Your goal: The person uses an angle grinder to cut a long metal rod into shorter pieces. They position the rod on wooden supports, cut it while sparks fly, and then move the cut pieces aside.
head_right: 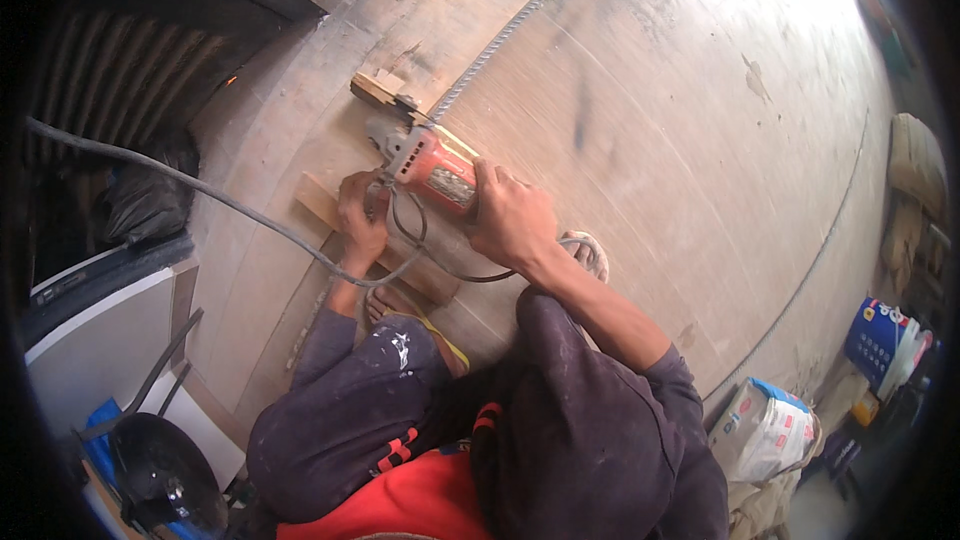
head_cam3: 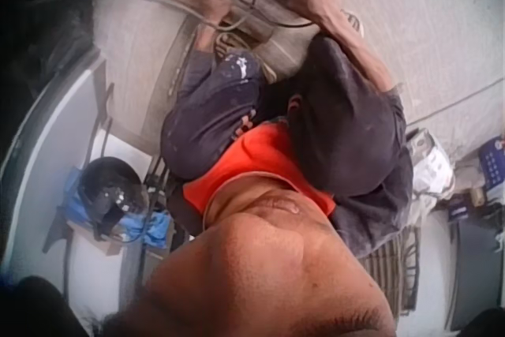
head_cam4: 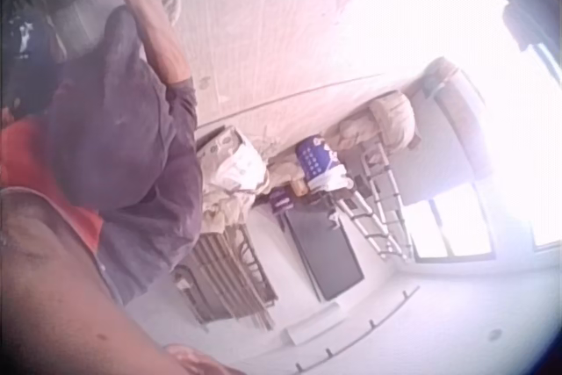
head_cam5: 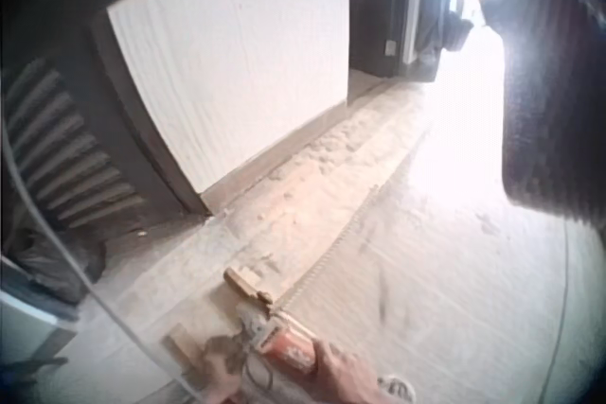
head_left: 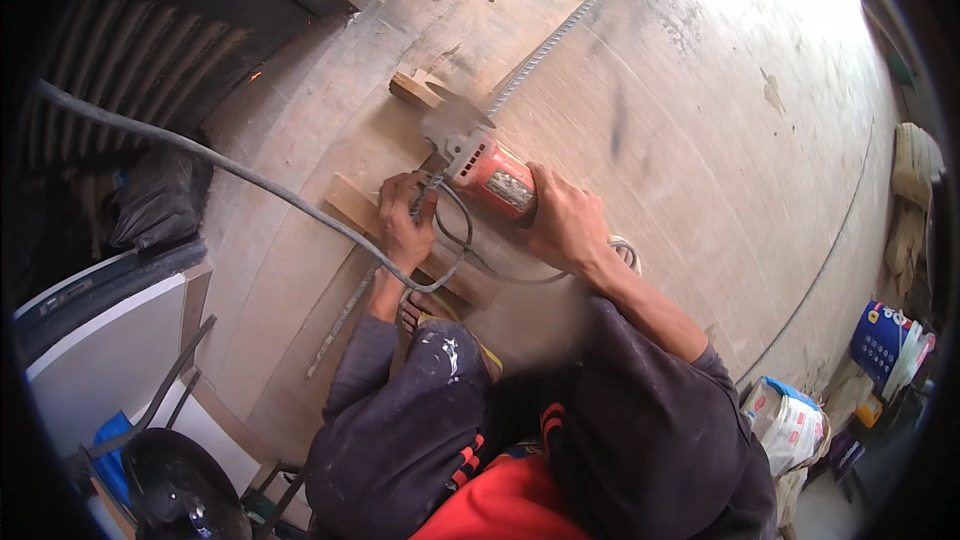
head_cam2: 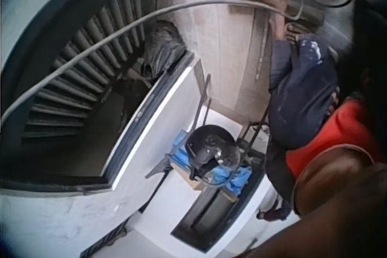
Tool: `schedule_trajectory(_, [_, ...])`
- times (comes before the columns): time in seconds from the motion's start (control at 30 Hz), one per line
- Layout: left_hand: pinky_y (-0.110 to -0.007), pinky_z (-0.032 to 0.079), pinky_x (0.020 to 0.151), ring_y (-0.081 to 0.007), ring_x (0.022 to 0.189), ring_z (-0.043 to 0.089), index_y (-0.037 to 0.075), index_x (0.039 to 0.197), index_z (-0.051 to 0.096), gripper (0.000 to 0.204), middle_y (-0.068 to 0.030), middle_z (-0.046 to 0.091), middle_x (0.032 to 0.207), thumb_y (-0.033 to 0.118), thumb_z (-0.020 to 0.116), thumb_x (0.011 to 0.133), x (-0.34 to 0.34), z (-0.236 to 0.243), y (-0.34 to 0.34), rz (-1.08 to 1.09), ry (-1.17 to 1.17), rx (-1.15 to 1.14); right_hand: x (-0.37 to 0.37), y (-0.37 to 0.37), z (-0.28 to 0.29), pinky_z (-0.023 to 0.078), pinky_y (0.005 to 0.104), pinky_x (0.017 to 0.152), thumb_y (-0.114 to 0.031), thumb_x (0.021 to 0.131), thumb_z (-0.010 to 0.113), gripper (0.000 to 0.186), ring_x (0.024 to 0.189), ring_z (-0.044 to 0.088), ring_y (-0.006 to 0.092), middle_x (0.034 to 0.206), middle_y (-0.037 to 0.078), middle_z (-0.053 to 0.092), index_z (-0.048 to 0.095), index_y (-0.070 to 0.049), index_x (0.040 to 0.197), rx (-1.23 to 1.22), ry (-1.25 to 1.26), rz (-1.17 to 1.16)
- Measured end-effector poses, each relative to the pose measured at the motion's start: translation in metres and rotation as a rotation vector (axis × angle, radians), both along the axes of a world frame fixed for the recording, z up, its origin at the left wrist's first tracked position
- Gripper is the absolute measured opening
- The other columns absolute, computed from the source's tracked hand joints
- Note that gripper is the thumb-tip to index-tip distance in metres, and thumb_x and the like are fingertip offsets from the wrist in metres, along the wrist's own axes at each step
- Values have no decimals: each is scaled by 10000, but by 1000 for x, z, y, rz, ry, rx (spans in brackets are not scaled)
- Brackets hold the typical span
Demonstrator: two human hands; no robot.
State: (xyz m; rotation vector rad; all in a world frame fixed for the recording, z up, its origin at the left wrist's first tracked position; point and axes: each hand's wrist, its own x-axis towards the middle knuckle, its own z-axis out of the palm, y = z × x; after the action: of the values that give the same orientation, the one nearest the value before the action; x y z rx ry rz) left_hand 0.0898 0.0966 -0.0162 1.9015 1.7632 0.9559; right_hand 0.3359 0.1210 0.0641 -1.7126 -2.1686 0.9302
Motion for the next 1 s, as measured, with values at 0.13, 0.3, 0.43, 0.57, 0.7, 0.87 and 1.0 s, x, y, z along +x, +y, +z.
schedule_trajectory(0.13, [-373,427,923,-279,1039,581,-5,1175,582,470,-161,603,1081,401,600,939,16,46,0,-199,-573,-246,-13,0,19,538,464,686,-105,669,686,521,826,663,387,950,216,646,490,-9,1142,32,64,-15])
schedule_trajectory(0.3, [-315,431,948,-185,1066,550,2,1345,395,663,-93,551,1170,332,722,872,55,72,-9,-126,-1004,-405,-28,-6,25,542,435,685,-107,665,700,575,877,657,370,965,200,628,471,-3,1182,175,136,38])
schedule_trajectory(0.43, [-313,448,946,-162,1066,549,10,1347,404,698,-71,553,1141,173,788,787,61,76,-8,-7,-1132,-425,-25,-5,31,531,462,745,-142,637,746,689,924,641,385,990,193,613,439,-9,1239,120,201,76])
schedule_trajectory(0.57, [-314,469,930,-173,1044,575,3,1340,417,700,-75,570,1133,173,796,777,64,86,-7,-40,-1138,-393,-14,2,17,501,471,816,-149,592,773,771,964,614,424,1077,223,622,453,-44,1286,-136,340,130])
schedule_trajectory(0.7, [-322,484,903,-178,1011,595,-5,1252,510,599,-90,604,1091,226,803,783,61,80,-2,-99,-1038,-454,-10,6,16,506,486,801,-171,594,747,781,910,629,447,960,281,642,418,-1,1282,-186,358,147])
schedule_trajectory(0.87, [-372,481,850,-260,986,615,11,1120,607,423,-132,635,1015,253,773,815,13,51,1,-214,-300,-354,4,15,-1,504,478,838,-178,600,740,774,945,627,449,983,302,642,450,17,1291,-230,374,132])
schedule_trajectory(1.0, [-425,473,807,-362,942,601,-1,1096,610,312,-186,628,999,239,658,902,-23,14,-7,-50,28,-82,13,17,-13,506,471,835,-191,605,747,764,944,630,452,974,319,641,472,35,1281,-226,362,104])
